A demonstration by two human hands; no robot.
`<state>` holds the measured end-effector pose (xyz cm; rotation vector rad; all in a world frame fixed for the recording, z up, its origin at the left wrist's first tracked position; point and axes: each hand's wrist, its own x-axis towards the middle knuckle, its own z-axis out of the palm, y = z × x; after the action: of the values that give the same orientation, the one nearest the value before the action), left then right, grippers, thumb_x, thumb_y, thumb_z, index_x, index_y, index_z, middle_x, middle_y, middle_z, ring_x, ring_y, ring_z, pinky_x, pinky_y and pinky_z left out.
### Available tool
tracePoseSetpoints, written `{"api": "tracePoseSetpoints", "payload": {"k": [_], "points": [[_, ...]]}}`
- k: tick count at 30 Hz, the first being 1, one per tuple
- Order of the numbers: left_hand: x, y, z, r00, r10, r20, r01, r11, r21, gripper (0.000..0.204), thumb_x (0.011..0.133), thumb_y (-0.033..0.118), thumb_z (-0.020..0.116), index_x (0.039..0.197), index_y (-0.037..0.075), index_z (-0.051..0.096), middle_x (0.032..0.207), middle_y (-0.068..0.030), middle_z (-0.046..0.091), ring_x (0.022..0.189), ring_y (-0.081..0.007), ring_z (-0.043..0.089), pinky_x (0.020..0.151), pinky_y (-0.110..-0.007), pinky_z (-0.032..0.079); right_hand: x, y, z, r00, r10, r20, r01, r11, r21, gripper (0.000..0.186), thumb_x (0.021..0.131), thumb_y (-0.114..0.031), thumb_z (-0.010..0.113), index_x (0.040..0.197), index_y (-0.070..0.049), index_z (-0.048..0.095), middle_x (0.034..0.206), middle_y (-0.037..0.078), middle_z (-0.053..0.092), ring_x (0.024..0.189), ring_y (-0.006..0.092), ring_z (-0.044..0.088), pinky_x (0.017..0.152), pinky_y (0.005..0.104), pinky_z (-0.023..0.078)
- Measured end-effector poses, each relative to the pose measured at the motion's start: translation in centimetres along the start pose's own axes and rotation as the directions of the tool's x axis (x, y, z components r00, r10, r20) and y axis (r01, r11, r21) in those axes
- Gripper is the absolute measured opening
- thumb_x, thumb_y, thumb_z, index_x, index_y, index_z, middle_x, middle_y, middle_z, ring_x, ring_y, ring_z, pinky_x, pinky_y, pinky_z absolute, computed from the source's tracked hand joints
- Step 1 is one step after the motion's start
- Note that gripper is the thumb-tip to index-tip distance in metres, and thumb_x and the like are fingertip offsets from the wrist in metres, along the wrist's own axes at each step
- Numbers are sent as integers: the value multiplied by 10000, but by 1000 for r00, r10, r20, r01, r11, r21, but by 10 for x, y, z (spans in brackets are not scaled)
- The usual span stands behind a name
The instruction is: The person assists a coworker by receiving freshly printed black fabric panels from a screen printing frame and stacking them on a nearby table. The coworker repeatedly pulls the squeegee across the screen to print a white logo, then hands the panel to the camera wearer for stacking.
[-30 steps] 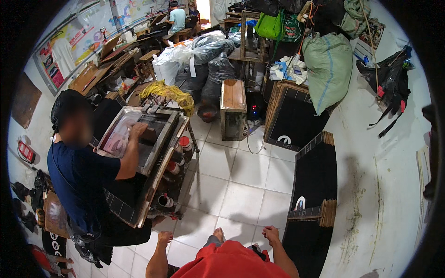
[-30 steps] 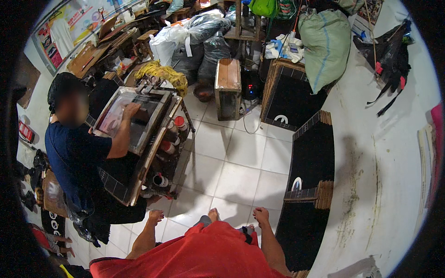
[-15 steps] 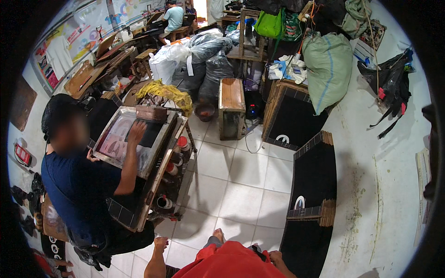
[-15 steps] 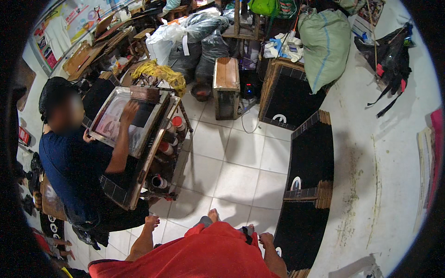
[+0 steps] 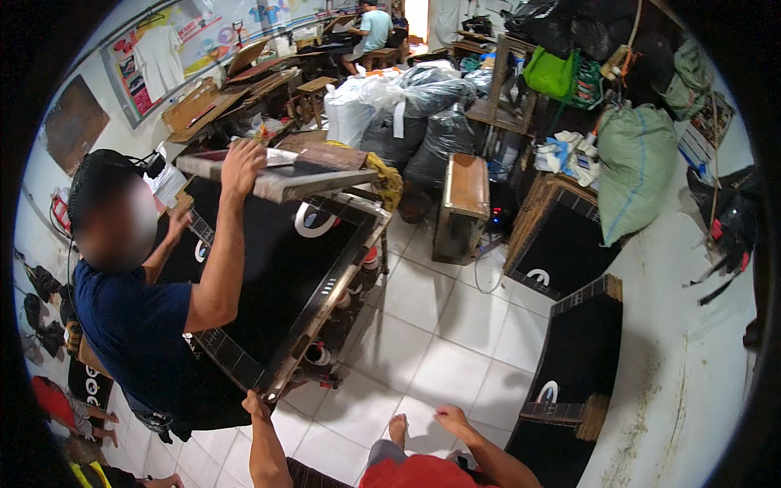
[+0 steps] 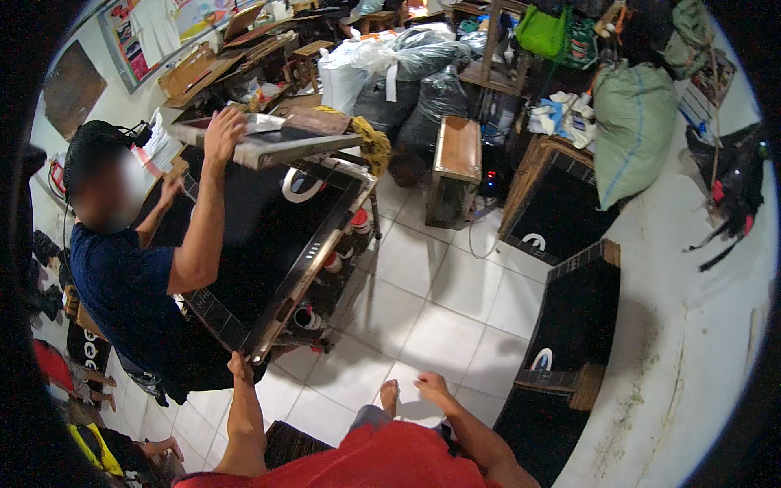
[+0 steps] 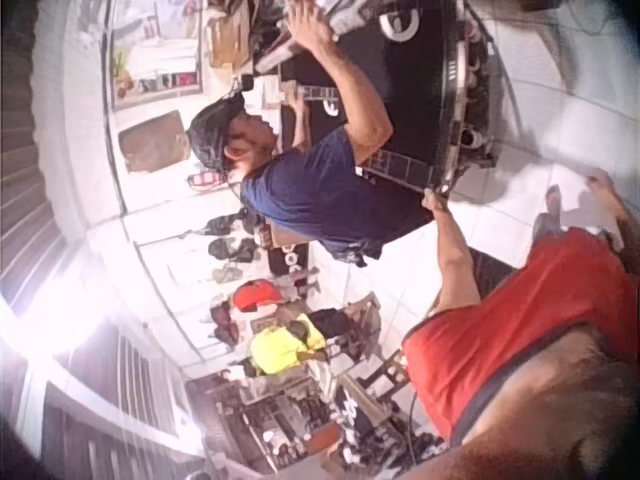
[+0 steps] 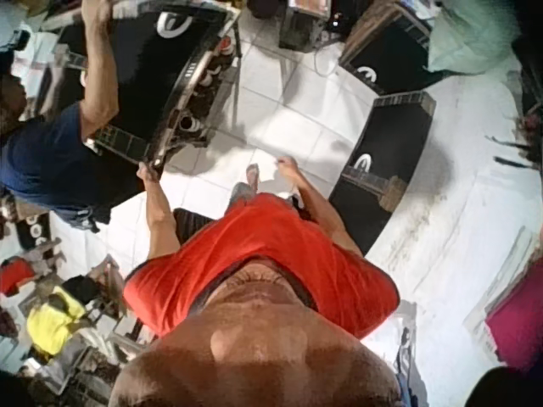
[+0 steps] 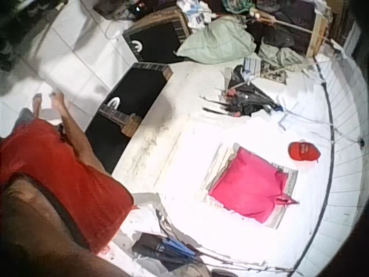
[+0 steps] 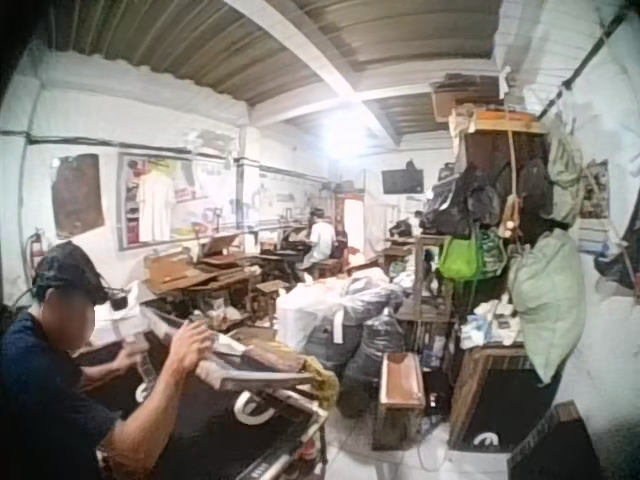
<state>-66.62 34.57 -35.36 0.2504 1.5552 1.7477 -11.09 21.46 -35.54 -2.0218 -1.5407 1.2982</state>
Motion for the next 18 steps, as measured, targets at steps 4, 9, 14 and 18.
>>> {"api": "tracePoseSetpoints", "payload": {"k": [4,9,14,18], "points": [[-11,64,23,967,-133,-216,163,979,124,135,760,112,637,688,40,548,606,-51,522,463,-140,462,396,-278,324,119,-167,19,980,-134,147,121,988,94,329,769,-298,635,945,-20,625,863,125,646,799,216,611,693,330,479],[-62,109,42,992,-101,-81,117,970,215,238,763,136,672,628,83,483,507,5,431,404,-100,356,380,-243,247,230,-327,55,907,-212,364,-323,205,924,459,803,-313,665,1101,-2,506,1010,106,572,971,229,550,827,400,453],[-126,104,83,993,-111,33,106,984,144,121,785,86,648,740,75,536,569,28,470,414,-64,313,389,-217,237,277,-353,58,865,-312,392,-445,-119,887,197,781,-142,663,937,-60,575,929,81,594,917,254,556,860,426,431],[-166,113,78,940,-341,-12,307,828,470,342,793,298,679,645,25,537,480,-40,470,393,-135,453,403,-244,371,246,-320,20,890,-386,244,-285,-51,957,192,721,-15,628,901,-21,562,831,92,577,830,253,578,818,418,469]]}}
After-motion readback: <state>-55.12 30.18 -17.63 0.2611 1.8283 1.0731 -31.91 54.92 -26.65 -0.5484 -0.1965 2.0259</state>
